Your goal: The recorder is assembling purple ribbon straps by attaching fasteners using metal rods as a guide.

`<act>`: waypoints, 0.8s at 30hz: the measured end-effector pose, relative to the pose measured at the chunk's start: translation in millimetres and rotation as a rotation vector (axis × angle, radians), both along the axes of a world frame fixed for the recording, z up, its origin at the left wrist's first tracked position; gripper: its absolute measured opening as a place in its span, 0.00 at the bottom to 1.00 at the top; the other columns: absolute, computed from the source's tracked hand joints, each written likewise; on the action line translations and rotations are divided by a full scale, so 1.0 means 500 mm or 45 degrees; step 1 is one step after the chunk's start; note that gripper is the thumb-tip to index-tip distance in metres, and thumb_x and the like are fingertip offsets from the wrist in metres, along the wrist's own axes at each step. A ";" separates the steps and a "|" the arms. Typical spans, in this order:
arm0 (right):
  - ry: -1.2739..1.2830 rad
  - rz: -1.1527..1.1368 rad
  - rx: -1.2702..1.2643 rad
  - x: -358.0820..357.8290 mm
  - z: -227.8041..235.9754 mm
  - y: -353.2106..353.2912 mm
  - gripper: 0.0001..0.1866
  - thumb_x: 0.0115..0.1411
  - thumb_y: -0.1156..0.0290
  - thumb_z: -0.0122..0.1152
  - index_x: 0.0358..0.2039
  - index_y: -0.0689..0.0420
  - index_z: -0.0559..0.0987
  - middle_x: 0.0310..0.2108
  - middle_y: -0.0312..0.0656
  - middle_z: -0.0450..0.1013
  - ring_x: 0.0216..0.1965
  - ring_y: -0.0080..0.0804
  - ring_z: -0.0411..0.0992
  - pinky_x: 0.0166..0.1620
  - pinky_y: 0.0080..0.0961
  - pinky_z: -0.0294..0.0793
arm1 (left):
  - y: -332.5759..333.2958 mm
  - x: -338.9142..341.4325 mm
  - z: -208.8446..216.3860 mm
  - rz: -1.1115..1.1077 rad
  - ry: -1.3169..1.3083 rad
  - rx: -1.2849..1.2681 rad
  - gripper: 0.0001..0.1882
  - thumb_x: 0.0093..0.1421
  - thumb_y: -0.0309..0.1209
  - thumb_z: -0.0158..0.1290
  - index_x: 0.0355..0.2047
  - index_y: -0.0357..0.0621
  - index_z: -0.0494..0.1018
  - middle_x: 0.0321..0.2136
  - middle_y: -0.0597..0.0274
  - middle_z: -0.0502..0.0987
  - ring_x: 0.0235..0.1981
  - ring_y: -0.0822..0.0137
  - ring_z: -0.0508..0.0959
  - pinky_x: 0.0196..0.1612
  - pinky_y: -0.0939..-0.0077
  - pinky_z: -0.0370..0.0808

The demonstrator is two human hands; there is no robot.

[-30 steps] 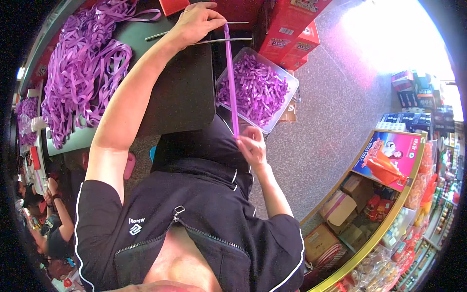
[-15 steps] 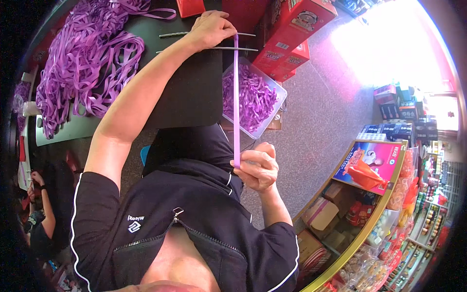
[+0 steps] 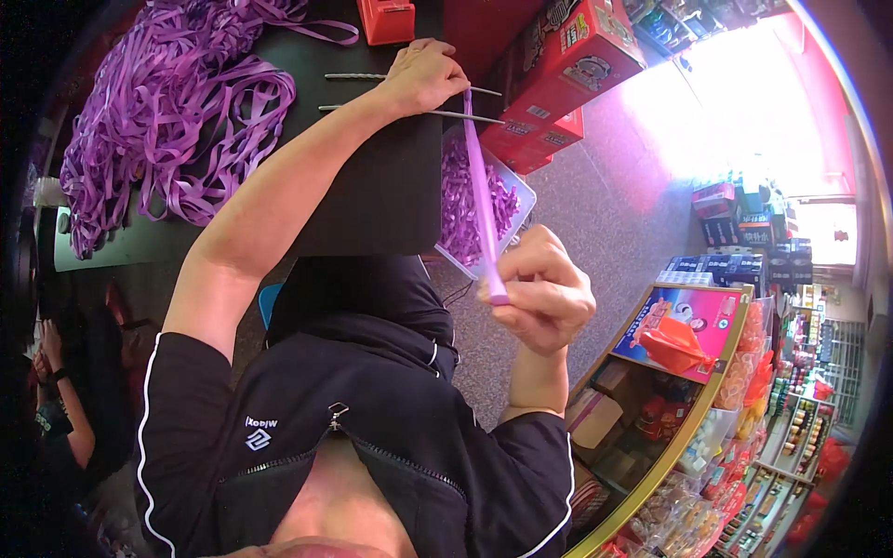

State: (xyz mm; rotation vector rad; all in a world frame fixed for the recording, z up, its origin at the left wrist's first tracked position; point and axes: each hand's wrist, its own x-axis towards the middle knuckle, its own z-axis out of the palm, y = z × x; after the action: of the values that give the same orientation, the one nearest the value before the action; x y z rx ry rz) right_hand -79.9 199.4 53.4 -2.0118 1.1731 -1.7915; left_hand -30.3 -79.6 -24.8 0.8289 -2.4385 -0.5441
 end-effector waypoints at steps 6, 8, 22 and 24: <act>0.160 0.143 0.188 0.017 -0.003 0.006 0.11 0.42 0.65 0.73 0.23 0.56 0.80 0.26 0.38 0.74 0.25 0.29 0.65 0.28 0.25 0.61 | 0.000 -0.007 -0.006 0.018 -0.011 -0.031 0.13 0.54 0.42 0.52 0.35 0.54 0.81 0.54 0.57 0.68 0.58 0.53 0.60 0.60 0.59 0.56; 0.089 0.023 0.227 0.029 -0.023 0.031 0.10 0.42 0.65 0.73 0.24 0.54 0.82 0.26 0.36 0.73 0.26 0.28 0.63 0.28 0.25 0.59 | 0.001 -0.010 -0.009 0.020 -0.023 -0.027 0.13 0.54 0.42 0.52 0.35 0.54 0.81 0.53 0.57 0.68 0.58 0.53 0.60 0.60 0.59 0.56; -0.259 -0.131 0.877 0.069 -0.189 0.141 0.07 0.47 0.80 0.66 0.29 0.60 0.82 0.32 0.41 0.78 0.32 0.29 0.74 0.37 0.24 0.73 | -0.001 -0.006 -0.001 0.015 -0.085 -0.041 0.15 0.56 0.44 0.51 0.36 0.53 0.81 0.55 0.59 0.67 0.59 0.56 0.59 0.60 0.60 0.55; -0.299 -0.150 0.879 0.069 -0.197 0.148 0.07 0.47 0.80 0.66 0.30 0.59 0.82 0.33 0.41 0.78 0.34 0.30 0.75 0.39 0.24 0.73 | -0.003 -0.001 -0.002 0.008 -0.052 -0.029 0.15 0.56 0.44 0.51 0.35 0.54 0.81 0.55 0.59 0.66 0.59 0.56 0.60 0.60 0.60 0.55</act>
State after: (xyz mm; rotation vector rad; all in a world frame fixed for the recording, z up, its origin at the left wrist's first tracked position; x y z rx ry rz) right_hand -45.6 273.5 -45.0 -1.3270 1.5724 -1.3450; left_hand -31.0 -81.1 -25.5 0.8463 -2.4738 -0.5002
